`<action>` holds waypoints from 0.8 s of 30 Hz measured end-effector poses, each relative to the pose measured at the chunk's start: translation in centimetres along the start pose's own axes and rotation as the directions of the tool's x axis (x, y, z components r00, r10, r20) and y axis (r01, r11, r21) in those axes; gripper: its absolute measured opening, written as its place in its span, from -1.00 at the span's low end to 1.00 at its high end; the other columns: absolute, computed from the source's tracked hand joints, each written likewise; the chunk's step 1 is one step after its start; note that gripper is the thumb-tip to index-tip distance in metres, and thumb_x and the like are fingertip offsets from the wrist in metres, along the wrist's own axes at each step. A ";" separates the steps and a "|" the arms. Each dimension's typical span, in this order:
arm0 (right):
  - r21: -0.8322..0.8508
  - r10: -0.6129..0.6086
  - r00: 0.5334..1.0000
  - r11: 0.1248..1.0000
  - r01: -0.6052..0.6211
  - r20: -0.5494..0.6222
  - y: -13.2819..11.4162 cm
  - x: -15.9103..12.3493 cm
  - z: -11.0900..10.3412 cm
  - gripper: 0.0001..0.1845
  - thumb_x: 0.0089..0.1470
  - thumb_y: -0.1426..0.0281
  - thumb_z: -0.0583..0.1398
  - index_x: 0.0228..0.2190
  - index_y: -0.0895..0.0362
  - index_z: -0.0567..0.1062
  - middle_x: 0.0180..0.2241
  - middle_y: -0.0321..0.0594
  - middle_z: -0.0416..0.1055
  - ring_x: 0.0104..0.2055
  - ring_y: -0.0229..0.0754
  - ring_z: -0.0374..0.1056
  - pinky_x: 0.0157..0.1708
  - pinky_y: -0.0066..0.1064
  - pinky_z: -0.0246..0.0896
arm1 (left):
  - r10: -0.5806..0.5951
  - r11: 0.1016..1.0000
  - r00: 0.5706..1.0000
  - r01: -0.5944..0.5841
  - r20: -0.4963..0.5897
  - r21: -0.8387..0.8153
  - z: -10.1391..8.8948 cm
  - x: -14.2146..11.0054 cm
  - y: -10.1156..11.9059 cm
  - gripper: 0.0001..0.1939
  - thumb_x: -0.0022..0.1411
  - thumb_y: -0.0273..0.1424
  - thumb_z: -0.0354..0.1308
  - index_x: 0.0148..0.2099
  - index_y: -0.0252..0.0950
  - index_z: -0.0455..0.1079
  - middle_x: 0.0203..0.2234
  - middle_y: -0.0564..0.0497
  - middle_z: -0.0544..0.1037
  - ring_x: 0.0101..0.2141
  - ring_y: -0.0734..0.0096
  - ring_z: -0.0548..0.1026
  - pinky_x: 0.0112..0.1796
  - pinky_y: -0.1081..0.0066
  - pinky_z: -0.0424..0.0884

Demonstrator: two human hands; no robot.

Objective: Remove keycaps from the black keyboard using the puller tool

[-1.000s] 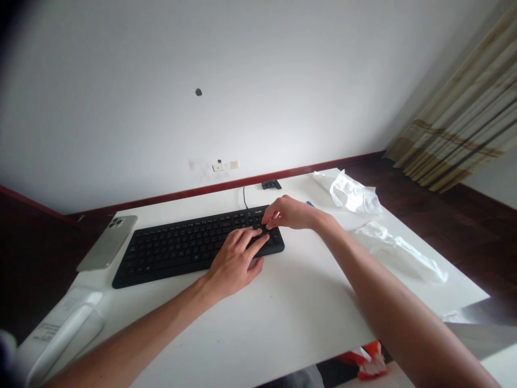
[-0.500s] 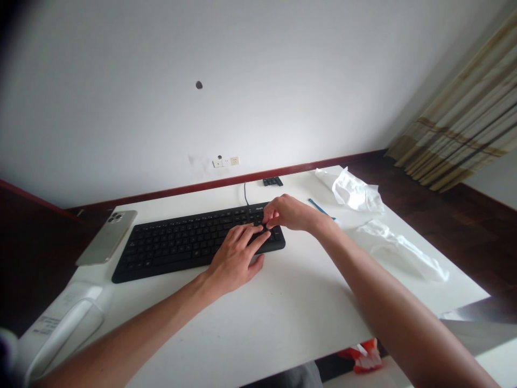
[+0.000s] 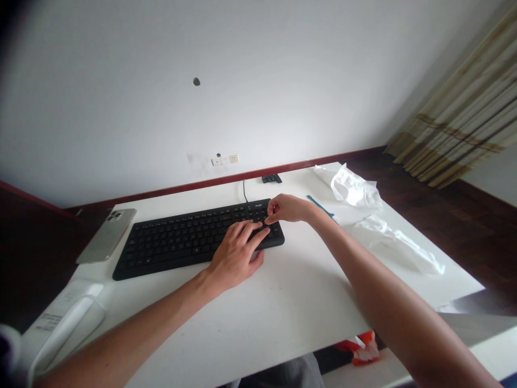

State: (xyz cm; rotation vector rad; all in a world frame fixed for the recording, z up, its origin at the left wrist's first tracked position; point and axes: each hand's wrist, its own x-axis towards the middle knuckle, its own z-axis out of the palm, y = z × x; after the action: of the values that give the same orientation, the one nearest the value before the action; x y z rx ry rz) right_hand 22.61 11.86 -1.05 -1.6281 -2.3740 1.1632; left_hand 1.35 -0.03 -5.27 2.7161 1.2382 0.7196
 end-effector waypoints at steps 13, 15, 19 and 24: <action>-0.056 0.188 0.982 0.981 -0.187 0.001 0.9 0.3 -0.4 -0.21 -0.27 -0.08 0.43 -0.09 0.09 0.44 -0.14 -0.05 0.54 -0.18 0.08 0.44 -0.30 -0.23 0.28 | -0.013 1.000 1.000 0.013 -0.003 0.021 0.2 0.1 0.3 -0.51 0.32 -0.41 0.16 0.28 -0.25 0.35 0.15 -0.13 0.43 0.16 0.02 0.33 0.19 0.00 0.30; -0.071 0.194 0.981 0.979 -0.193 0.003 0.6 0.3 -0.4 -0.23 -0.27 -0.08 0.43 -0.10 0.10 0.43 -0.17 -0.05 0.54 -0.21 0.07 0.43 -0.32 -0.22 0.27 | -0.015 1.000 1.000 0.015 -0.004 0.026 0.2 0.1 0.4 -0.51 0.33 -0.41 0.15 0.28 -0.25 0.35 0.16 -0.13 0.43 0.16 0.03 0.33 0.20 0.00 0.29; -0.067 0.194 0.981 0.979 -0.194 -0.003 0.2 0.1 -0.4 -0.23 -0.27 -0.06 0.43 -0.10 0.11 0.42 -0.18 -0.03 0.53 -0.22 0.08 0.44 -0.34 -0.22 0.27 | -0.018 0.999 1.000 0.018 -0.006 0.026 0.3 0.1 0.5 -0.51 0.32 -0.42 0.15 0.29 -0.22 0.34 0.16 -0.13 0.42 0.17 0.03 0.33 0.20 -0.02 0.30; -0.038 0.217 0.976 0.976 -0.217 0.009 -0.1 -0.1 -0.5 -0.15 -0.29 -0.02 0.46 -0.03 0.11 0.37 -0.11 -0.02 0.53 -0.13 0.12 0.45 -0.25 -0.21 0.31 | -0.024 0.999 1.000 0.025 -0.008 0.041 0.4 0.1 0.6 -0.51 0.32 -0.43 0.14 0.29 -0.22 0.34 0.16 -0.12 0.42 0.17 0.03 0.33 0.21 -0.01 0.29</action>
State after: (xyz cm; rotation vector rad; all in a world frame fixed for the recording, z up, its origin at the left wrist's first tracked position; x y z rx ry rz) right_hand 22.77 12.01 -0.53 -1.9384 -2.2832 1.1701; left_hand 1.99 -0.30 -5.41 2.7281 1.2999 0.7104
